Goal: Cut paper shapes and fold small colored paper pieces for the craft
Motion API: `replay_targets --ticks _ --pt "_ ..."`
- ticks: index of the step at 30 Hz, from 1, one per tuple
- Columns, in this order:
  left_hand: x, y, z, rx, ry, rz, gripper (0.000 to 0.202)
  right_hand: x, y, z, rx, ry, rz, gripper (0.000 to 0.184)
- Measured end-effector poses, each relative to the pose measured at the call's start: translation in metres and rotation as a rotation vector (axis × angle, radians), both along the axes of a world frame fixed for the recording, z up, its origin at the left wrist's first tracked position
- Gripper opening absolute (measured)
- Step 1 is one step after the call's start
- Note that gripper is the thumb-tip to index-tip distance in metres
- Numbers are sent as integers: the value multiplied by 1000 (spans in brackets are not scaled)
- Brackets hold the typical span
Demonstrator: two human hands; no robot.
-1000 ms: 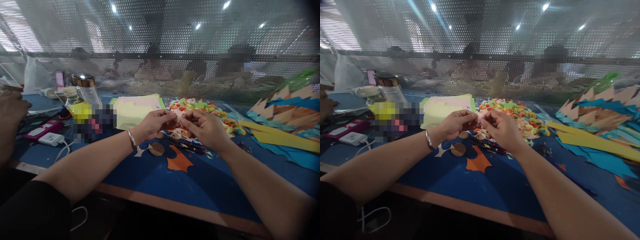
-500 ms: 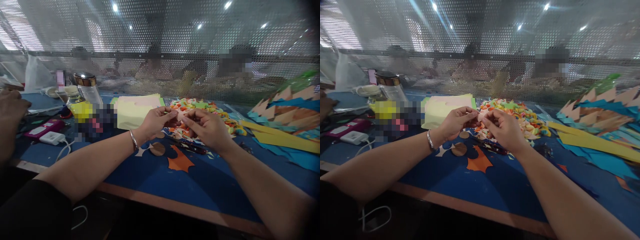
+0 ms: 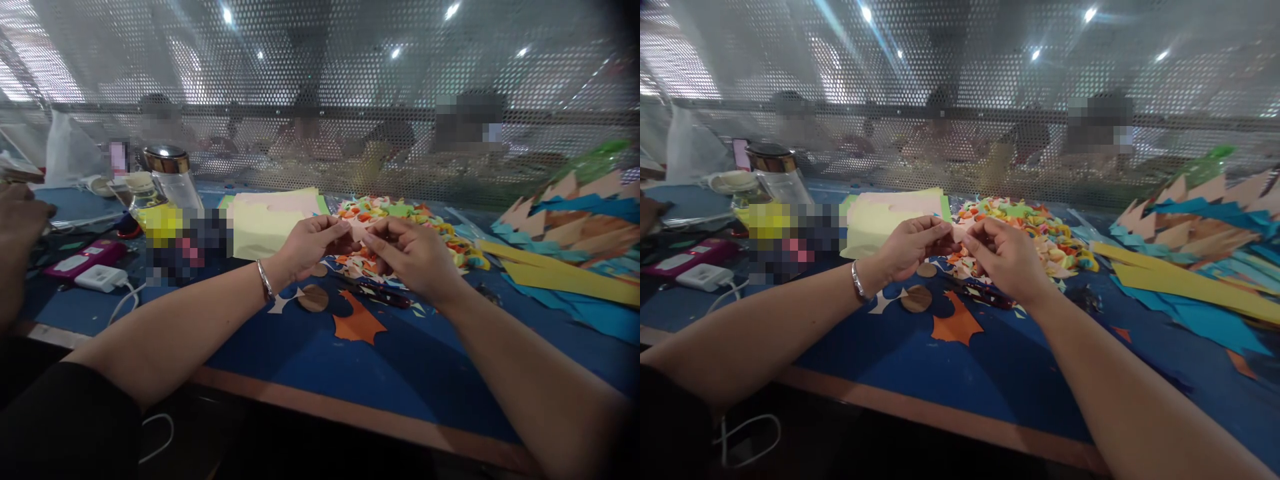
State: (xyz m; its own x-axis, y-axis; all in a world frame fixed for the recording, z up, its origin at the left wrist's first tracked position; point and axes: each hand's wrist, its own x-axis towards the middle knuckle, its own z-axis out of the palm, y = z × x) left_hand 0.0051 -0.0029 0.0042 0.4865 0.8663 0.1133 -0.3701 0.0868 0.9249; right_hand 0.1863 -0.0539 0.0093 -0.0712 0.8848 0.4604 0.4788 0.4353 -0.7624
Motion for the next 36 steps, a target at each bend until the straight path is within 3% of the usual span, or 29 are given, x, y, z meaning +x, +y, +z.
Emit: replay_targets --ticks 14,20,29,36 --pt "0 -2 1 22 -67 -83 18 2 0 1 -2 -1 -25 36" --pt "0 -3 1 -42 -80 -43 16 0 -2 2 12 -12 -36 39" --pt "0 -4 1 -94 -55 3 9 0 -5 -2 174 -311 -86 25" --pt "-1 -6 4 -128 -19 26 14 -1 -4 -4 254 -417 -91 17"
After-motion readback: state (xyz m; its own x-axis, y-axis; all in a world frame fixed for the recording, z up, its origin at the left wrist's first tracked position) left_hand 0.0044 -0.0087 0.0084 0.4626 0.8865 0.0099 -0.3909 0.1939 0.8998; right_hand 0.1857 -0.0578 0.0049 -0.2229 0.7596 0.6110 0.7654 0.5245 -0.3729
